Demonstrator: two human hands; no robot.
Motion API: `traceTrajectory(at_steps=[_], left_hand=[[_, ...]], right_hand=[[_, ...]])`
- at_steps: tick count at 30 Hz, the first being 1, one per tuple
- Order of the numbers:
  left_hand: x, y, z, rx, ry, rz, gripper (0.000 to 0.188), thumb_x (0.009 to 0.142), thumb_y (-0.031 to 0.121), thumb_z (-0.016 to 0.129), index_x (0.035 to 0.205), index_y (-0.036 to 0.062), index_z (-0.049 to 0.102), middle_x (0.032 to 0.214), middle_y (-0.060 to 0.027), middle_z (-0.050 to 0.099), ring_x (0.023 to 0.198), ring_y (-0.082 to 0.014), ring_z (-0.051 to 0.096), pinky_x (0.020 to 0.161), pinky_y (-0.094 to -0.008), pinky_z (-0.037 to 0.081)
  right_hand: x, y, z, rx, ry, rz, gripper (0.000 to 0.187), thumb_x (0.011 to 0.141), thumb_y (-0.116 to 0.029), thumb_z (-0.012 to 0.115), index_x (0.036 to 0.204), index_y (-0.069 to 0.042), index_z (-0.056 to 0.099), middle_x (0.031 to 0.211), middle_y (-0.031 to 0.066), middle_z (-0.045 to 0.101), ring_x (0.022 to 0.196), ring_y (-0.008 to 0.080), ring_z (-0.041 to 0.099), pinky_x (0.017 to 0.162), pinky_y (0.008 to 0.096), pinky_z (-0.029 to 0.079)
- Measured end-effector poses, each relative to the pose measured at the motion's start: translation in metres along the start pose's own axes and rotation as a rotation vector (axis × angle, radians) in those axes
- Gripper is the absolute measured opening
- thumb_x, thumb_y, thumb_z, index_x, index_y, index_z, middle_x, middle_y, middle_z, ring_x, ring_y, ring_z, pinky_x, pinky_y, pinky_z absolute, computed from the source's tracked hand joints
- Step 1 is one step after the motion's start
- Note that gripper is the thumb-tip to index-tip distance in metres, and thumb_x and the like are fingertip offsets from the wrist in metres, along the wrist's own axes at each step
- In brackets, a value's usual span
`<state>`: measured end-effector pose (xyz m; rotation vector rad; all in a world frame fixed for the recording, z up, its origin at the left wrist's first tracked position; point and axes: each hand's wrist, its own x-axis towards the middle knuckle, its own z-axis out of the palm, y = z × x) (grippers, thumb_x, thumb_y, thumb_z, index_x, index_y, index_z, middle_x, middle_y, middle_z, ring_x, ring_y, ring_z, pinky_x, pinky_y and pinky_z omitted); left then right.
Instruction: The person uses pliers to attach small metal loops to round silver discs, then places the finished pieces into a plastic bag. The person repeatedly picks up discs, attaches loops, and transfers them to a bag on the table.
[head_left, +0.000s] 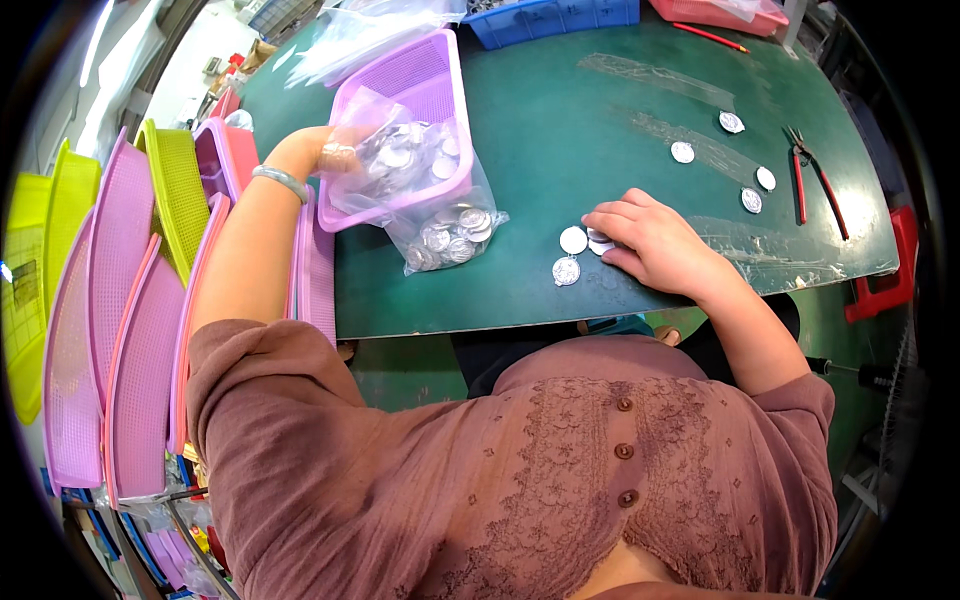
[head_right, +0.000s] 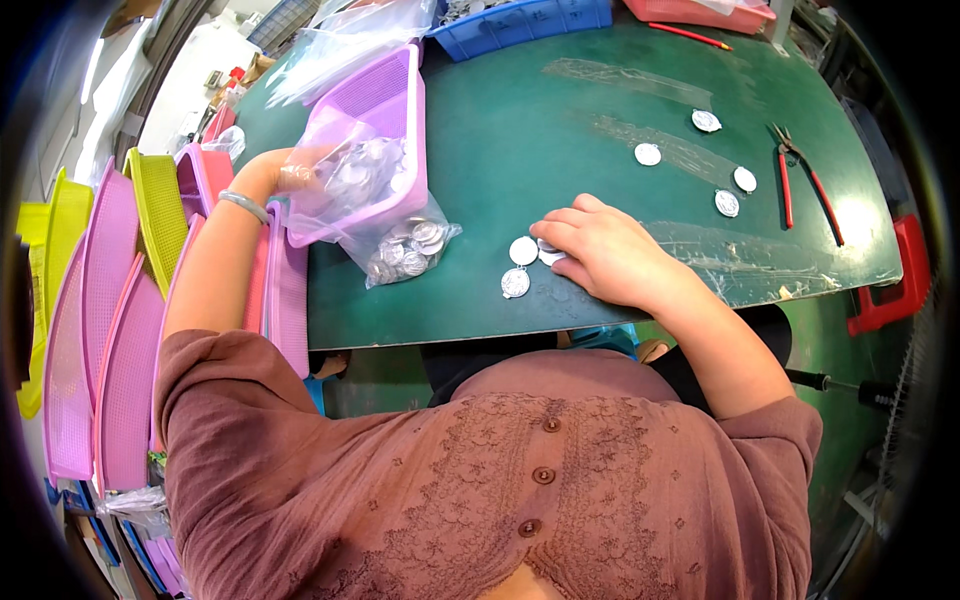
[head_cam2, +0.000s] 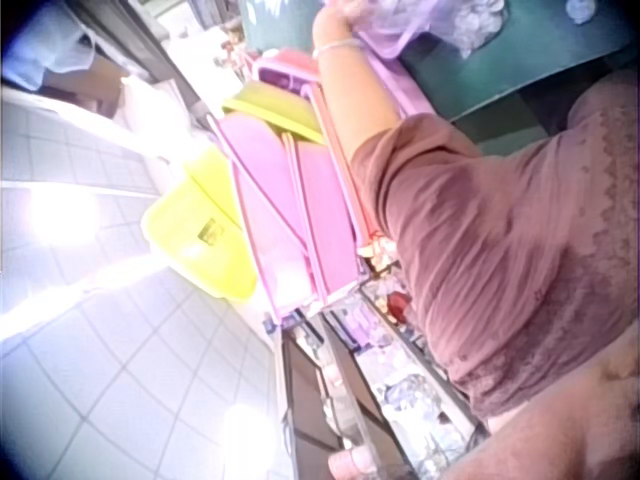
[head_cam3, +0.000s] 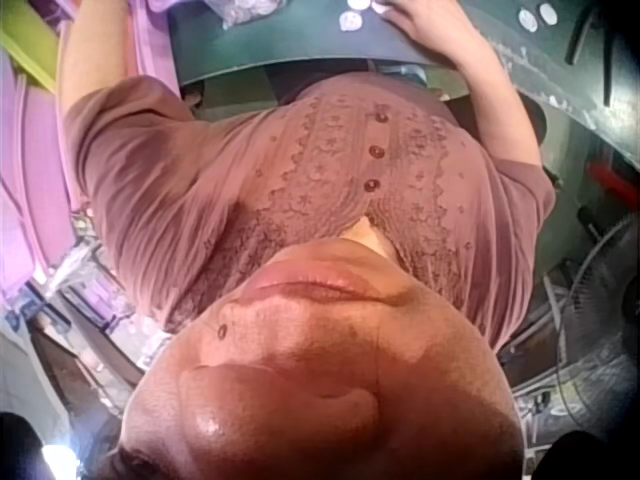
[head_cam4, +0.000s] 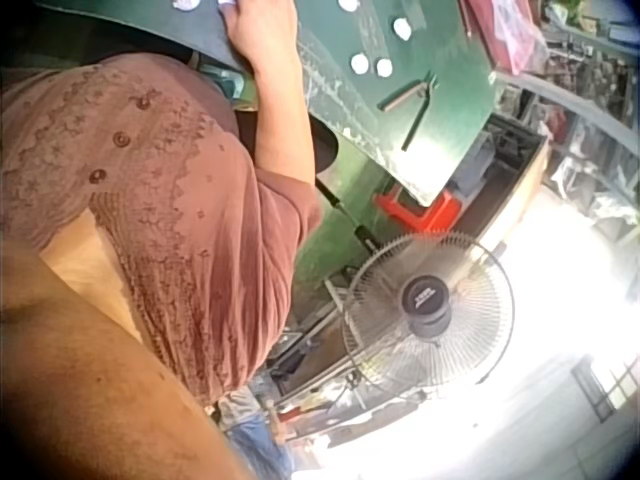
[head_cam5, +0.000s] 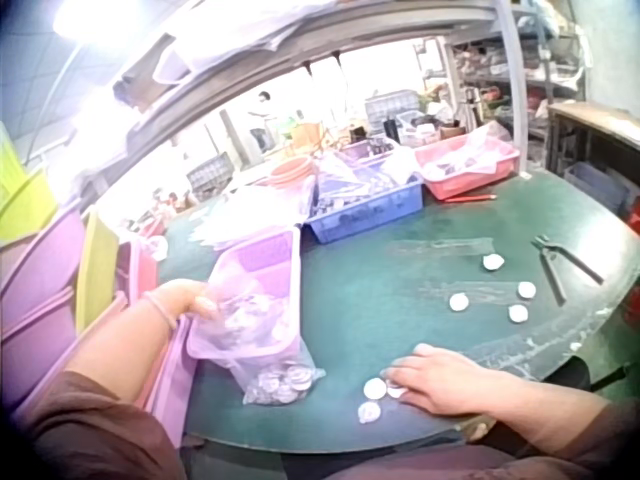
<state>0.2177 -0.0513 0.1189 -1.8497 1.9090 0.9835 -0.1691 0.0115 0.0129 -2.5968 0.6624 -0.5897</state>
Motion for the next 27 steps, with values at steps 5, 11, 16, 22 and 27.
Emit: traceTrajectory(at_steps=[5, 11, 16, 22, 27], left_hand=[[0.010, -0.023, 0.006, 0.080, 0.001, 0.111, 0.090, 0.058, 0.011, 0.071, 0.135, 0.0052, 0.024, 0.119, -0.0146, 0.048, 0.104, -0.0220, 0.048, 0.089, -0.0307, 0.038], [0.032, -0.046, 0.005, -0.126, 0.124, 0.006, 0.080, 0.062, 0.020, 0.071, 0.129, 0.0042, 0.032, 0.116, -0.0145, 0.050, 0.105, -0.0231, 0.049, 0.089, -0.0326, 0.038], [0.045, -0.045, 0.007, 0.108, 0.120, 0.078, 0.072, 0.058, 0.026, 0.074, 0.120, 0.0030, 0.045, 0.106, -0.0141, 0.057, 0.096, -0.0248, 0.055, 0.084, -0.0344, 0.043], [0.038, -0.020, 0.013, 0.117, 0.143, 0.138, 0.061, 0.058, 0.023, 0.074, 0.111, 0.0021, 0.052, 0.098, -0.0124, 0.060, 0.090, -0.0209, 0.055, 0.080, -0.0326, 0.044], [0.049, -0.037, 0.013, -0.029, 0.093, 0.195, 0.059, 0.061, 0.021, 0.070, 0.112, 0.0011, 0.050, 0.100, -0.0142, 0.059, 0.092, -0.0229, 0.055, 0.081, -0.0332, 0.044]], right_hand=[[0.001, -0.002, 0.000, 0.002, -0.003, -0.002, 0.033, 0.071, -0.011, 0.062, 0.103, -0.004, 0.056, 0.100, 0.0066, 0.057, 0.088, 0.0246, 0.049, 0.079, 0.0335, 0.042], [0.002, 0.001, 0.001, 0.023, 0.000, -0.002, 0.036, 0.068, -0.008, 0.063, 0.103, -0.003, 0.055, 0.102, 0.0076, 0.057, 0.087, 0.0258, 0.050, 0.078, 0.0353, 0.043], [0.002, 0.000, 0.001, 0.024, 0.015, -0.004, 0.036, 0.068, -0.008, 0.064, 0.102, -0.003, 0.055, 0.102, 0.0076, 0.057, 0.086, 0.0257, 0.050, 0.078, 0.0351, 0.043], [0.002, 0.000, 0.001, 0.022, 0.023, 0.007, 0.034, 0.070, -0.010, 0.063, 0.102, -0.004, 0.056, 0.099, 0.0065, 0.058, 0.086, 0.0245, 0.049, 0.078, 0.0333, 0.043], [0.002, 0.002, 0.001, 0.030, 0.015, 0.011, 0.033, 0.070, -0.010, 0.063, 0.102, -0.004, 0.056, 0.100, 0.0064, 0.058, 0.087, 0.0246, 0.049, 0.078, 0.0334, 0.043]])
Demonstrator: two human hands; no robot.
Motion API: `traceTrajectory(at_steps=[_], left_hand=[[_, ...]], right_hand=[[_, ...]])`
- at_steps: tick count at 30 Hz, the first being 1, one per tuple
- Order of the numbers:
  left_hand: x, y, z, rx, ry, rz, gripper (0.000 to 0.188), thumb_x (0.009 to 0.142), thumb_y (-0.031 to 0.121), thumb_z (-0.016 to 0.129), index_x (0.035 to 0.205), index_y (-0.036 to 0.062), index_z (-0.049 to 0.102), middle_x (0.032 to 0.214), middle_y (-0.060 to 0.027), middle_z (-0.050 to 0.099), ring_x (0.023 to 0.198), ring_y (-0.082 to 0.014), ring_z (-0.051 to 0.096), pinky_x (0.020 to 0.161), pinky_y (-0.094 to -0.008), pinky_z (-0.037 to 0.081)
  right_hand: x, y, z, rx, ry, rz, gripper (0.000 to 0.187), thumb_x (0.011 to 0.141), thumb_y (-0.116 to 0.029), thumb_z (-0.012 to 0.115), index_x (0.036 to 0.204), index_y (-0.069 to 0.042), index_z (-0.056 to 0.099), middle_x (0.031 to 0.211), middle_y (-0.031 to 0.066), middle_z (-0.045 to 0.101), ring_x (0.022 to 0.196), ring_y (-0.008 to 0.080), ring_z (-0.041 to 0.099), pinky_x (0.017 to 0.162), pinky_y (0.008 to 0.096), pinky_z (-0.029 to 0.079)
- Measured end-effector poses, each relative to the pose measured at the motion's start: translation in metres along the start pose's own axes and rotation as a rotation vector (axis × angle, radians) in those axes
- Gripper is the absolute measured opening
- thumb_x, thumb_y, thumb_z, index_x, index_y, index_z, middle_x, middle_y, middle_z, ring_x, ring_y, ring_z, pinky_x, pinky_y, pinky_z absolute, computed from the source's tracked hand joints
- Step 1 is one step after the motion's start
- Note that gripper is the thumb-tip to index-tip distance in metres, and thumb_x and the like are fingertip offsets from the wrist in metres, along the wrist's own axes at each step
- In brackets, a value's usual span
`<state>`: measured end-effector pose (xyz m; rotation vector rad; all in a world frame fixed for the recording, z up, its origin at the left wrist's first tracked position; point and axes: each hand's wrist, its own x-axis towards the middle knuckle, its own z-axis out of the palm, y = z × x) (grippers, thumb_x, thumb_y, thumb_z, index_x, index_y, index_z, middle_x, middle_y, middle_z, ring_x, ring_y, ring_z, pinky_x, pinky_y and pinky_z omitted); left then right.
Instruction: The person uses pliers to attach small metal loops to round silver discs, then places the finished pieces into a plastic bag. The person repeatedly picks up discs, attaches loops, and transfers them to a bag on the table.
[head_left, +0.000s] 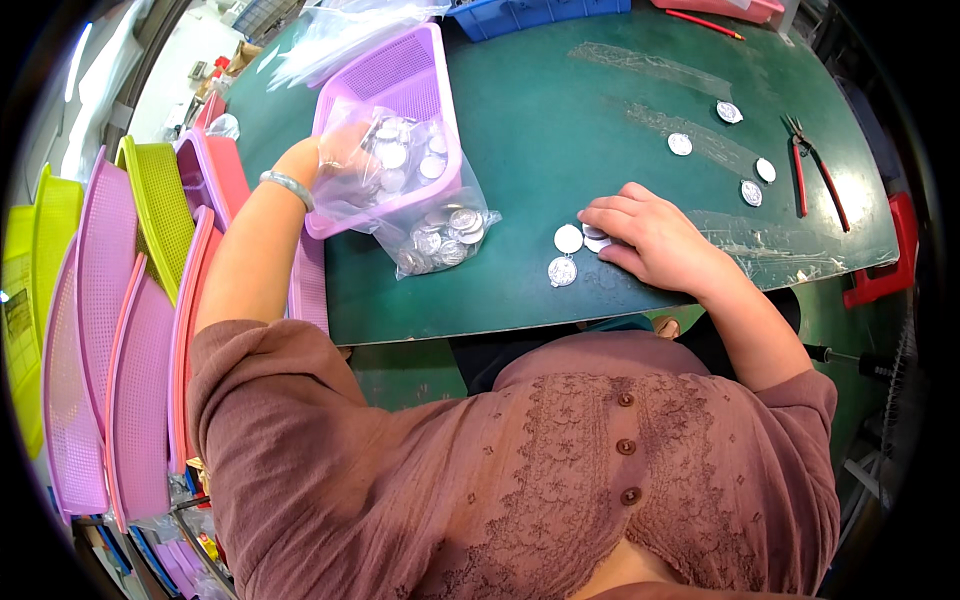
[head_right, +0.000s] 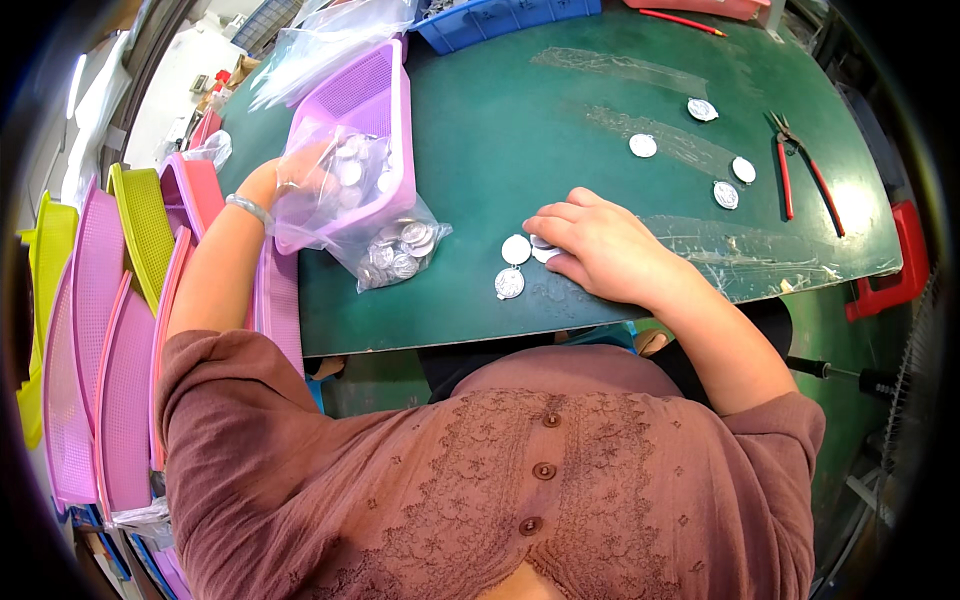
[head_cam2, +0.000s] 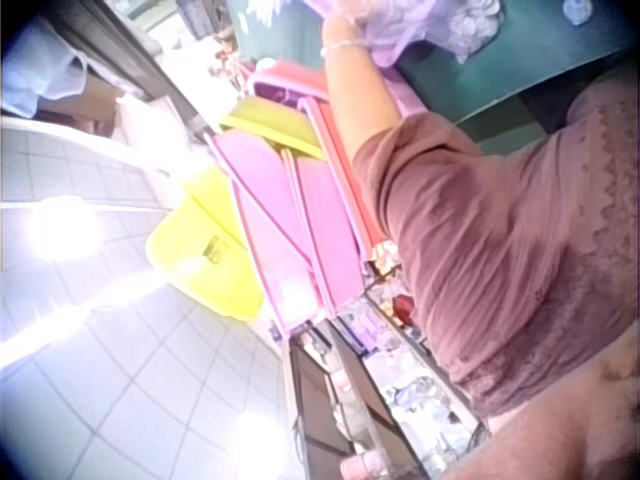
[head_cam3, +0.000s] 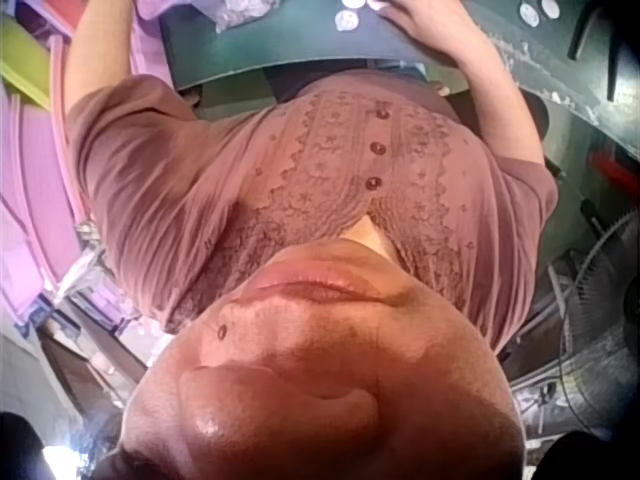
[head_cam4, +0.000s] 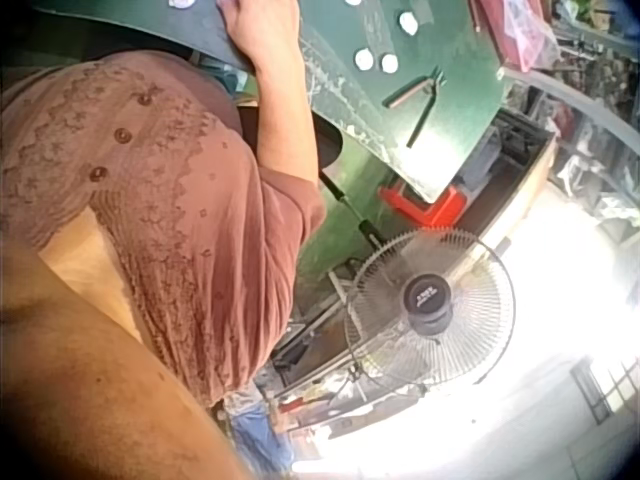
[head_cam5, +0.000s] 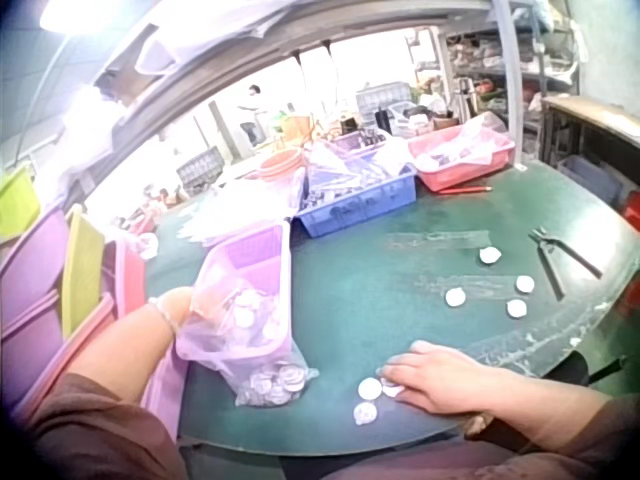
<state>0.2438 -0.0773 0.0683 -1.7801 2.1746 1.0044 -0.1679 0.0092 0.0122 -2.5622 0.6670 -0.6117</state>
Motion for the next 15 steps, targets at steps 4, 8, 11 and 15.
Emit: traceTrajectory(at_steps=[4, 8, 11, 15], left_hand=[[0.008, -0.043, 0.005, 0.273, 0.205, 0.127, 0.059, 0.062, 0.019, 0.068, 0.114, -0.0005, 0.048, 0.103, -0.0161, 0.058, 0.094, -0.0248, 0.055, 0.081, -0.0332, 0.044], [-0.008, -0.006, 0.011, 0.170, 0.143, 0.137, 0.059, 0.063, 0.018, 0.067, 0.115, -0.0011, 0.047, 0.106, -0.0170, 0.056, 0.096, -0.0246, 0.054, 0.083, -0.0327, 0.043], [-0.020, 0.025, 0.007, 0.149, 0.081, 0.019, 0.062, 0.065, 0.018, 0.066, 0.119, -0.0011, 0.042, 0.112, -0.0185, 0.052, 0.104, -0.0266, 0.049, 0.089, -0.0340, 0.039], [-0.025, 0.021, 0.005, 0.055, 0.074, -0.052, 0.068, 0.068, 0.017, 0.065, 0.126, -0.0006, 0.036, 0.123, -0.0209, 0.043, 0.117, -0.0303, 0.041, 0.099, -0.0355, 0.031]], right_hand=[[0.001, 0.000, 0.000, 0.002, 0.000, -0.017, 0.033, 0.070, -0.010, 0.062, 0.102, -0.004, 0.056, 0.100, 0.0064, 0.058, 0.087, 0.0247, 0.049, 0.078, 0.0335, 0.043], [0.002, 0.000, 0.001, 0.005, -0.013, 0.006, 0.033, 0.070, -0.010, 0.062, 0.102, -0.004, 0.056, 0.100, 0.0067, 0.058, 0.087, 0.0249, 0.050, 0.078, 0.0335, 0.043], [0.002, 0.001, 0.001, -0.004, -0.008, 0.004, 0.033, 0.070, -0.010, 0.062, 0.102, -0.004, 0.056, 0.100, 0.0068, 0.057, 0.087, 0.0249, 0.050, 0.078, 0.0336, 0.043], [0.002, 0.000, 0.001, -0.007, -0.009, -0.001, 0.033, 0.070, -0.010, 0.062, 0.102, -0.004, 0.056, 0.101, 0.0068, 0.057, 0.087, 0.0249, 0.050, 0.077, 0.0336, 0.043]])
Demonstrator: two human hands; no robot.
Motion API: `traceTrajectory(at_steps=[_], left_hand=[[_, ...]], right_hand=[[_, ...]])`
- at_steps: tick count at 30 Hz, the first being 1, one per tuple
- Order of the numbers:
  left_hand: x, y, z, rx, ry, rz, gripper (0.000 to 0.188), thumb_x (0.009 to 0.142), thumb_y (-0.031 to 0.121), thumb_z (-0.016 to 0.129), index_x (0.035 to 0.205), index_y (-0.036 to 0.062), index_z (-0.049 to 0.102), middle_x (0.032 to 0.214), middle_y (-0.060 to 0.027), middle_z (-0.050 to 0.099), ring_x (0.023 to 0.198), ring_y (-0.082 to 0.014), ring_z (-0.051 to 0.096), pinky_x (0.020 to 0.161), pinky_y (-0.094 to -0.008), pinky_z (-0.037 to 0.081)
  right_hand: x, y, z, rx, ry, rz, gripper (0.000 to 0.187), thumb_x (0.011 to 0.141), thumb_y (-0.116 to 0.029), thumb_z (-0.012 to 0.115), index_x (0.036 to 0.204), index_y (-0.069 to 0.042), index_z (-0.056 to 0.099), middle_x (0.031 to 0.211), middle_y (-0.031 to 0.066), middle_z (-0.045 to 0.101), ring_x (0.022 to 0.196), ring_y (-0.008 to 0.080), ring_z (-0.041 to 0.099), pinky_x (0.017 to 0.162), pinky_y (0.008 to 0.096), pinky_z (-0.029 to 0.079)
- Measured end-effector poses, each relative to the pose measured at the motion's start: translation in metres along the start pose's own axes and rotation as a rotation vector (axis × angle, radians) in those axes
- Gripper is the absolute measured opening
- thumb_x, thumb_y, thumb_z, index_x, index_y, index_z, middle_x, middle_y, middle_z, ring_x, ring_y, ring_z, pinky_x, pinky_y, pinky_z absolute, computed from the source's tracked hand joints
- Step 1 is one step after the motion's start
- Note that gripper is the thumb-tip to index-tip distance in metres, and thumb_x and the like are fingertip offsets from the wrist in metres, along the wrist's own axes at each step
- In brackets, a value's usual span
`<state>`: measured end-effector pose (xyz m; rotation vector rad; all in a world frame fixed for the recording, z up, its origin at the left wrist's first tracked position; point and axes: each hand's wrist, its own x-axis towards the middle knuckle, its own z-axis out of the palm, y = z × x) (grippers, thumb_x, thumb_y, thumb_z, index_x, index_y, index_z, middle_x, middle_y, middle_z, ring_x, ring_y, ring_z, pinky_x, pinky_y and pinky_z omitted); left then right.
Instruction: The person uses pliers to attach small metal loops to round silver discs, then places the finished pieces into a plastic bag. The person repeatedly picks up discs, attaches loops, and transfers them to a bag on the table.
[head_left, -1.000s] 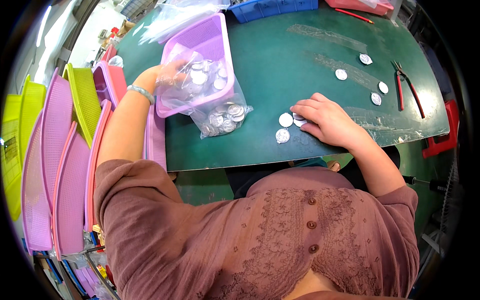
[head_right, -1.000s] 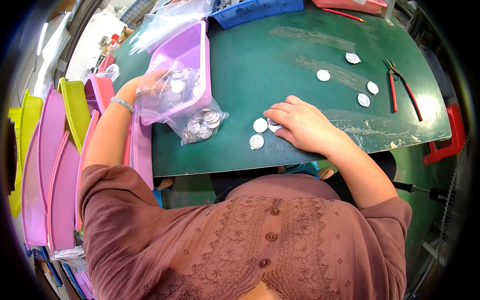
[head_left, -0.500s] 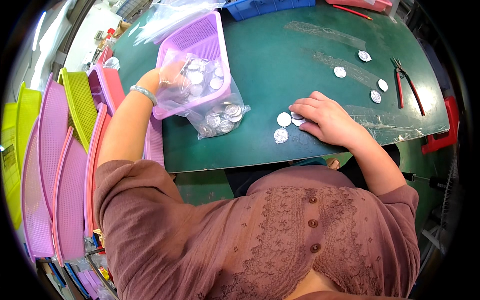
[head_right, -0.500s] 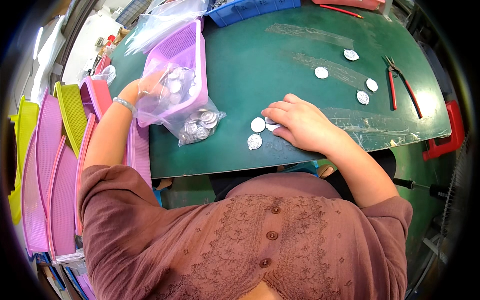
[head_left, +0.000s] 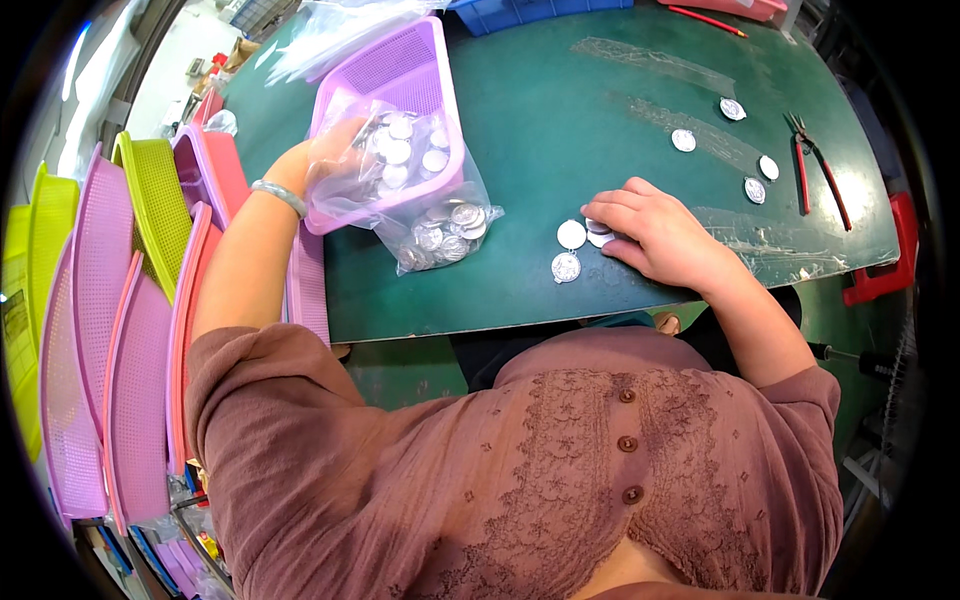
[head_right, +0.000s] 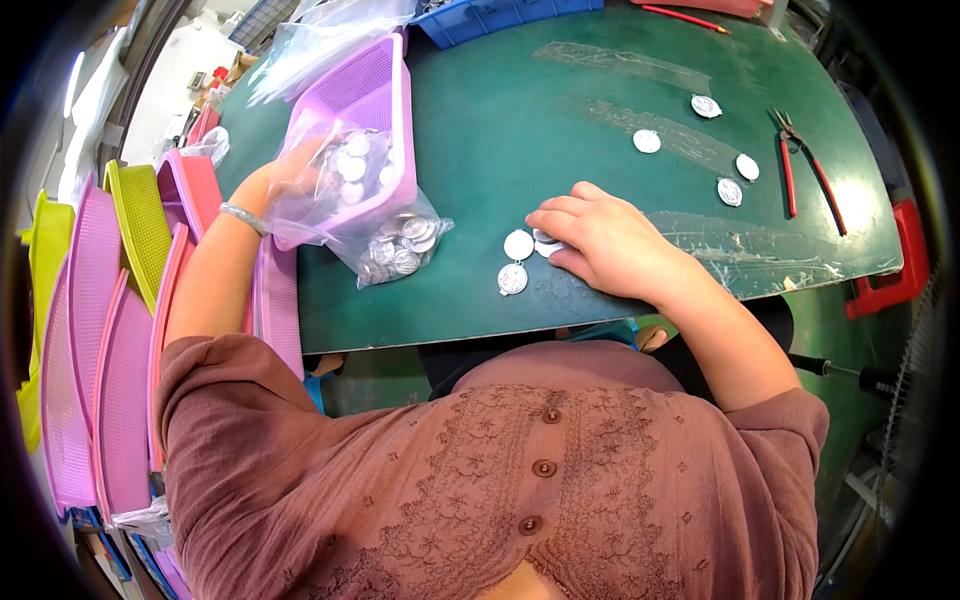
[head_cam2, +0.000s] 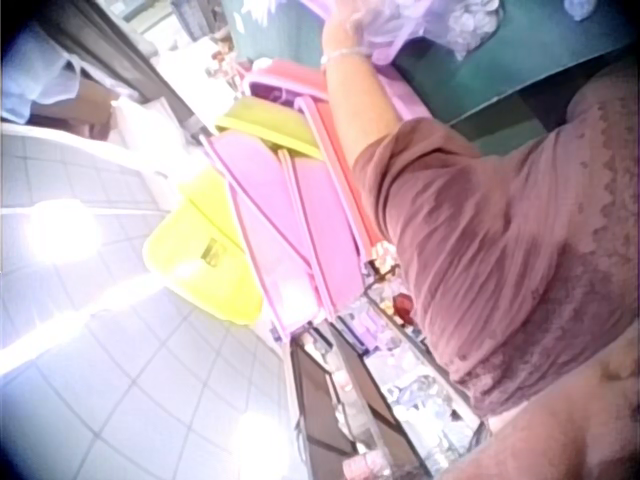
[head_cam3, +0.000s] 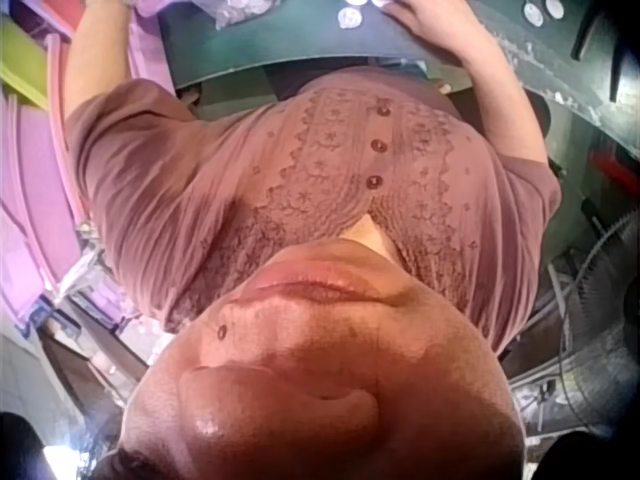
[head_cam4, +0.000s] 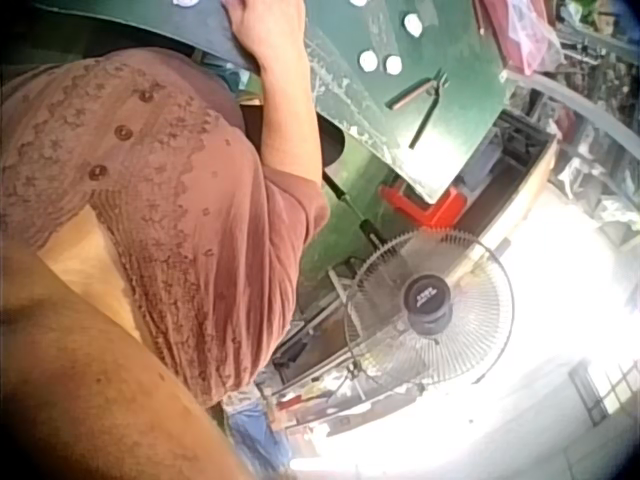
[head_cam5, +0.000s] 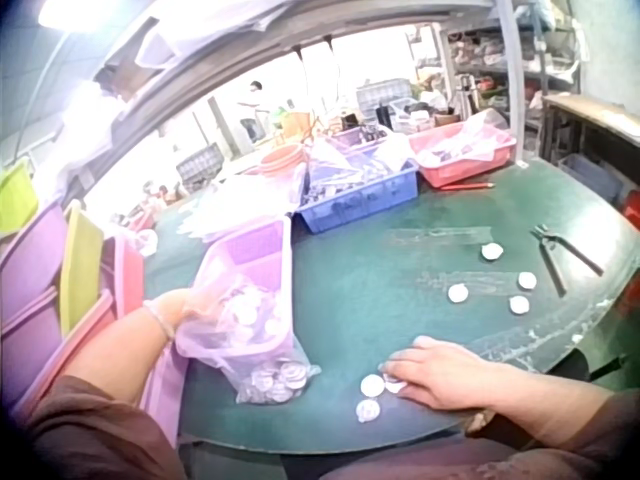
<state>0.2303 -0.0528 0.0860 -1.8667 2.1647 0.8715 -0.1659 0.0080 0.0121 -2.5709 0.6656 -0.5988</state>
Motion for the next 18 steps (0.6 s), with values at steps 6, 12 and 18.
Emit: traceTrajectory(at_steps=[6, 12, 18], left_hand=[[0.007, -0.035, 0.006, -0.040, 0.130, 0.069, 0.056, 0.068, 0.010, 0.059, 0.121, 0.0003, 0.043, 0.111, -0.0181, 0.053, 0.102, -0.0270, 0.051, 0.088, -0.0344, 0.040], [0.010, -0.028, 0.013, 0.313, 0.327, 0.039, 0.044, 0.065, 0.012, 0.062, 0.108, 0.0065, 0.055, 0.100, -0.0178, 0.059, 0.095, -0.0304, 0.056, 0.081, -0.0350, 0.044], [0.006, -0.038, 0.007, 0.273, 0.451, -0.129, 0.033, 0.061, 0.019, 0.064, 0.092, 0.0065, 0.062, 0.087, -0.0160, 0.061, 0.084, -0.0291, 0.059, 0.074, -0.0347, 0.046]], right_hand=[[0.001, -0.001, -0.001, 0.003, -0.002, -0.006, 0.032, 0.071, -0.010, 0.062, 0.102, -0.004, 0.056, 0.101, 0.0067, 0.057, 0.087, 0.0249, 0.050, 0.078, 0.0338, 0.043], [0.001, 0.000, 0.000, -0.007, 0.002, 0.001, 0.032, 0.071, -0.010, 0.062, 0.102, -0.004, 0.056, 0.101, 0.0067, 0.057, 0.087, 0.0251, 0.050, 0.078, 0.0338, 0.043], [0.001, -0.001, -0.001, -0.033, -0.007, -0.021, 0.033, 0.071, -0.010, 0.062, 0.103, -0.004, 0.056, 0.100, 0.0066, 0.057, 0.087, 0.0251, 0.050, 0.078, 0.0339, 0.043]])
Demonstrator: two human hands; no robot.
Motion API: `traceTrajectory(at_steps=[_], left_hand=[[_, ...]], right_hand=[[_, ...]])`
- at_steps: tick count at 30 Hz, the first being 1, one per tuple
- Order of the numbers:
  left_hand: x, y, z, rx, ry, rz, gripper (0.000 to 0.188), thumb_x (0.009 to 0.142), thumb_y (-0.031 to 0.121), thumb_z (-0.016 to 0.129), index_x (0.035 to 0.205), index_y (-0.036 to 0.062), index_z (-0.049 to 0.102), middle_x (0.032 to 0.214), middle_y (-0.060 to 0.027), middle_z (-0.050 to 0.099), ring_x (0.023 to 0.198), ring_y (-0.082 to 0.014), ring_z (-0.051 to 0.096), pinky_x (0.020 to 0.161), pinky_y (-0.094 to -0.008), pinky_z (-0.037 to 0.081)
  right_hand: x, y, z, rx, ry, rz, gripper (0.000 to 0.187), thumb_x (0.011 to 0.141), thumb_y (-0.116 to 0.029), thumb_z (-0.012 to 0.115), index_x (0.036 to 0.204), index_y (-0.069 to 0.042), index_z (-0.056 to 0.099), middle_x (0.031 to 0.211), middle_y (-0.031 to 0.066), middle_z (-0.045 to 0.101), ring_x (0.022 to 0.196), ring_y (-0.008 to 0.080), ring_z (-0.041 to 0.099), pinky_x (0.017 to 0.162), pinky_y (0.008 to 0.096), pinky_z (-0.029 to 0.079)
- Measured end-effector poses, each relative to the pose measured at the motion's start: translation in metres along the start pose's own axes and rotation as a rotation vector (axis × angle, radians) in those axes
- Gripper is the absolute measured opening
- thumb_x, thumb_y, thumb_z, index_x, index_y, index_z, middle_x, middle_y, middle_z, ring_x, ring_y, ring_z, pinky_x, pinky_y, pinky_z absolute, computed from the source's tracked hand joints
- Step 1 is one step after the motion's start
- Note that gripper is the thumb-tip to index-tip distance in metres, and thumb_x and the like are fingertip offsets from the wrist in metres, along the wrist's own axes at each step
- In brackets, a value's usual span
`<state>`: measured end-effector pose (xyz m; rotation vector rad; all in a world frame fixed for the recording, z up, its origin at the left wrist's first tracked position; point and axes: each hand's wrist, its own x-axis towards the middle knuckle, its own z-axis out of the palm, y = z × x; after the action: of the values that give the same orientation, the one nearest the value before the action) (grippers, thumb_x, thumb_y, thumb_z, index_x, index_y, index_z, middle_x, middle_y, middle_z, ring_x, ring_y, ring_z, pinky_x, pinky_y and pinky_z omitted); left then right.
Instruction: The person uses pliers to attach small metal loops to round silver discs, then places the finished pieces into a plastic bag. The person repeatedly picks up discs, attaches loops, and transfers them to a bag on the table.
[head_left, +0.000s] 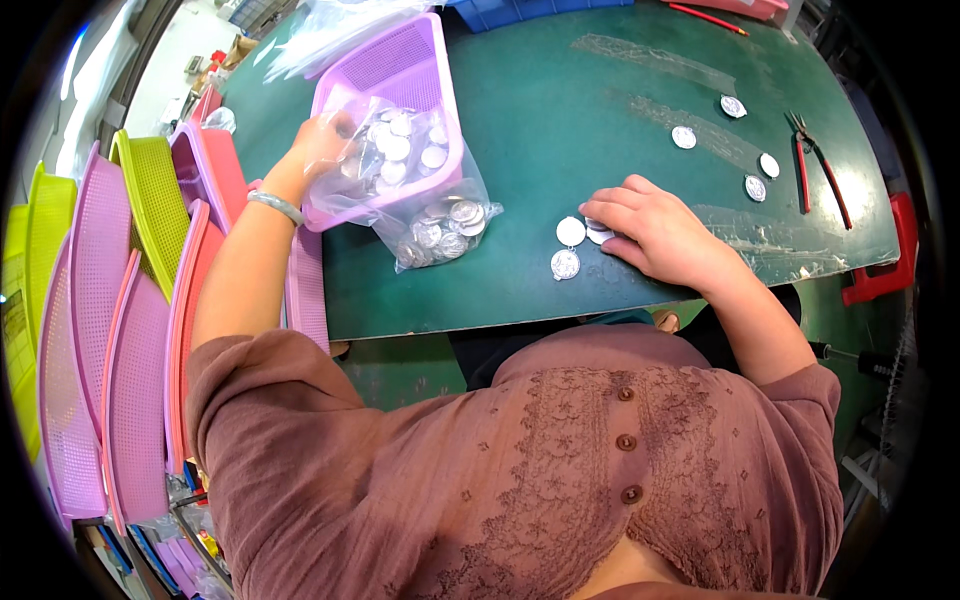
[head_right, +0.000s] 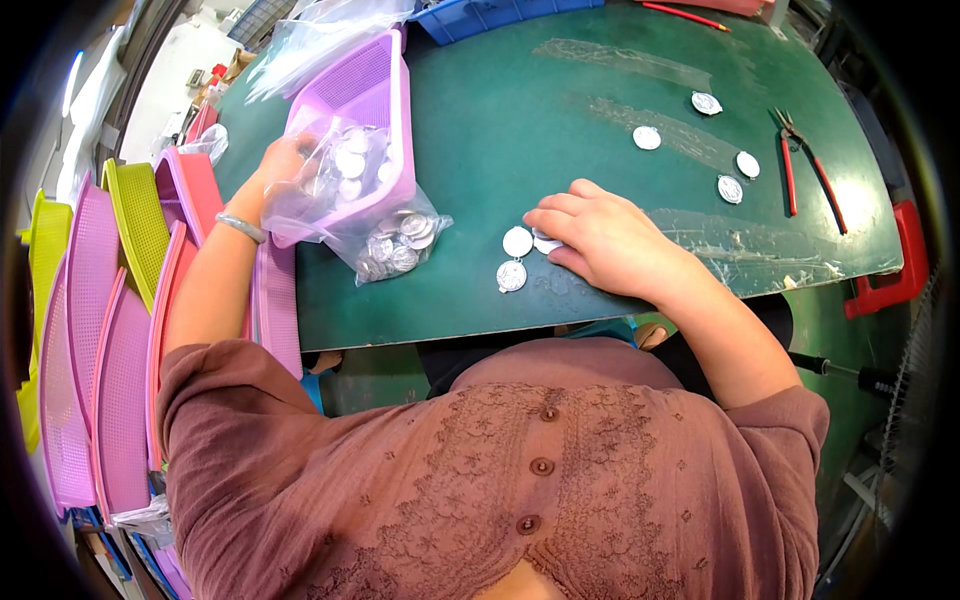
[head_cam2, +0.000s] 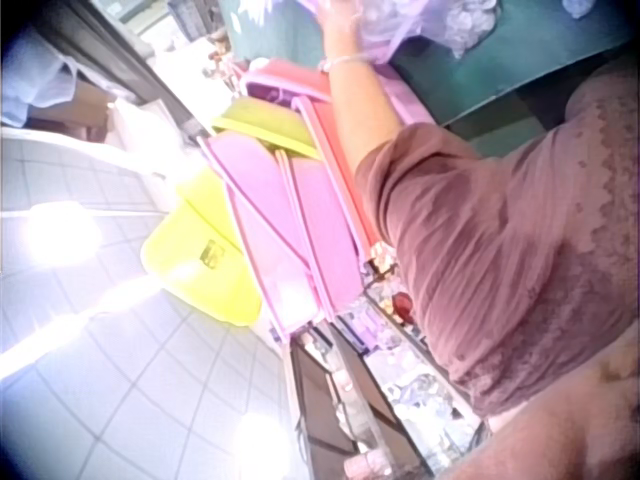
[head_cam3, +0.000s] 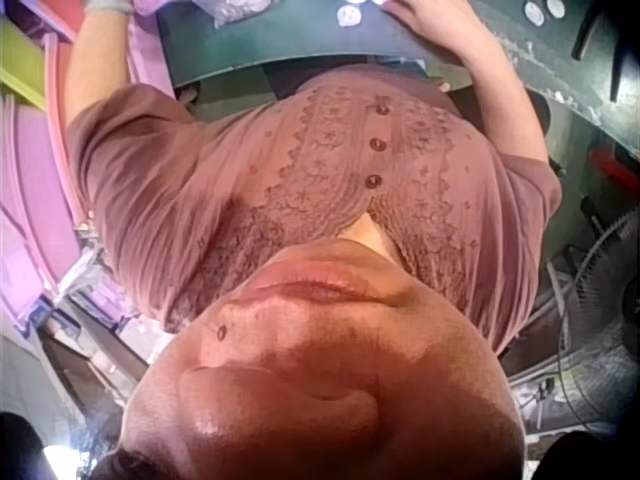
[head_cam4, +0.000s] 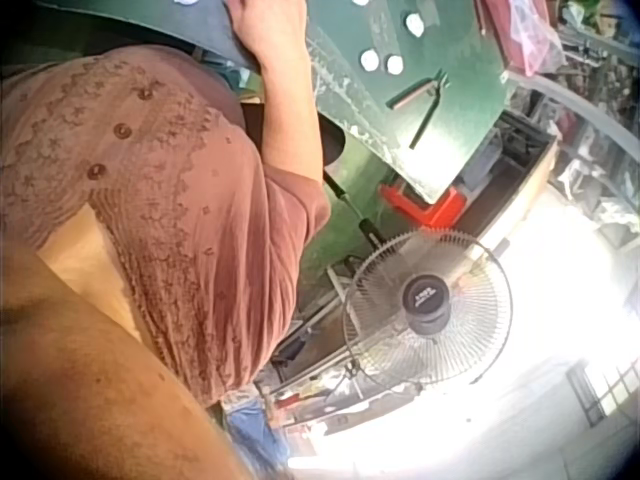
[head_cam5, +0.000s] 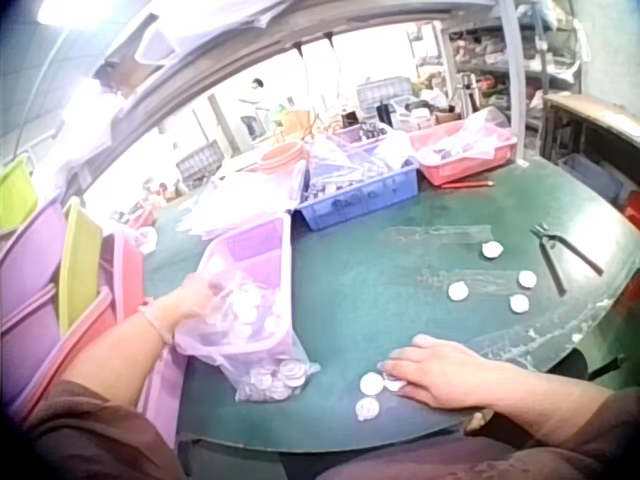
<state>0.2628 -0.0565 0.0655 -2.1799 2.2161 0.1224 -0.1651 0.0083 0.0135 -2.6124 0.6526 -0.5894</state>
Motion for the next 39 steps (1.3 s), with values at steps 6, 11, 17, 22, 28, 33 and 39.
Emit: traceTrajectory(at_steps=[6, 11, 17, 22, 28, 33, 39], left_hand=[[-0.001, 0.001, -0.006, -0.011, -0.041, -0.027, 0.030, 0.061, 0.019, 0.061, 0.087, 0.0046, 0.063, 0.079, -0.0142, 0.062, 0.076, -0.0253, 0.060, 0.068, -0.0331, 0.046], [-0.002, -0.001, -0.006, -0.026, -0.058, -0.005, 0.031, 0.062, 0.018, 0.059, 0.088, 0.0035, 0.063, 0.079, -0.0138, 0.062, 0.074, -0.0237, 0.061, 0.068, -0.0327, 0.047], [-0.002, 0.006, -0.005, -0.085, -0.089, 0.073, 0.039, 0.065, 0.019, 0.063, 0.101, 0.0067, 0.060, 0.094, -0.0186, 0.061, 0.088, -0.0310, 0.058, 0.077, -0.0361, 0.045], [-0.009, 0.010, -0.011, -0.011, -0.078, 0.234, 0.044, 0.070, 0.021, 0.066, 0.110, 0.0077, 0.056, 0.101, -0.0189, 0.059, 0.093, -0.0340, 0.056, 0.081, -0.0372, 0.044], [-0.015, 0.025, -0.034, -0.153, -0.193, 0.075, 0.046, 0.066, 0.020, 0.070, 0.108, 0.0055, 0.057, 0.101, -0.0135, 0.060, 0.086, -0.0266, 0.058, 0.078, -0.0341, 0.045], [-0.018, 0.038, -0.028, -0.496, -0.241, 0.051, 0.053, 0.064, 0.021, 0.073, 0.111, 0.0020, 0.056, 0.100, -0.0079, 0.061, 0.086, -0.0193, 0.056, 0.077, -0.0314, 0.045], [-0.017, 0.039, -0.021, -0.334, -0.111, 0.307, 0.055, 0.065, 0.022, 0.071, 0.113, 0.0041, 0.055, 0.107, -0.0115, 0.058, 0.098, -0.0232, 0.052, 0.084, -0.0331, 0.042]], right_hand=[[0.000, 0.000, 0.001, -0.002, -0.005, 0.000, 0.034, 0.070, -0.010, 0.062, 0.103, -0.004, 0.056, 0.101, 0.0064, 0.057, 0.087, 0.0249, 0.049, 0.077, 0.0335, 0.043], [0.000, -0.001, 0.001, -0.003, -0.001, 0.003, 0.034, 0.070, -0.010, 0.063, 0.103, -0.004, 0.056, 0.101, 0.0064, 0.057, 0.087, 0.0250, 0.049, 0.077, 0.0336, 0.043], [0.000, 0.000, 0.002, -0.010, 0.003, 0.003, 0.034, 0.070, -0.010, 0.063, 0.102, -0.004, 0.056, 0.101, 0.0068, 0.056, 0.088, 0.0251, 0.050, 0.078, 0.0336, 0.043], [0.002, -0.002, 0.000, 0.003, 0.000, 0.005, 0.034, 0.070, -0.010, 0.063, 0.102, -0.004, 0.056, 0.101, 0.0071, 0.056, 0.088, 0.0251, 0.050, 0.078, 0.0337, 0.043], [0.002, 0.000, 0.001, 0.004, 0.007, -0.002, 0.034, 0.069, -0.010, 0.063, 0.102, -0.004, 0.056, 0.101, 0.0074, 0.056, 0.087, 0.0249, 0.050, 0.077, 0.0338, 0.043], [0.002, 0.001, 0.001, 0.006, 0.007, 0.012, 0.034, 0.069, -0.010, 0.063, 0.101, -0.004, 0.056, 0.102, 0.0075, 0.056, 0.087, 0.0249, 0.050, 0.077, 0.0337, 0.043], [0.003, 0.001, 0.002, 0.012, 0.011, 0.013, 0.034, 0.068, -0.010, 0.064, 0.101, -0.004, 0.056, 0.102, 0.0076, 0.056, 0.087, 0.0249, 0.050, 0.077, 0.0338, 0.044]])
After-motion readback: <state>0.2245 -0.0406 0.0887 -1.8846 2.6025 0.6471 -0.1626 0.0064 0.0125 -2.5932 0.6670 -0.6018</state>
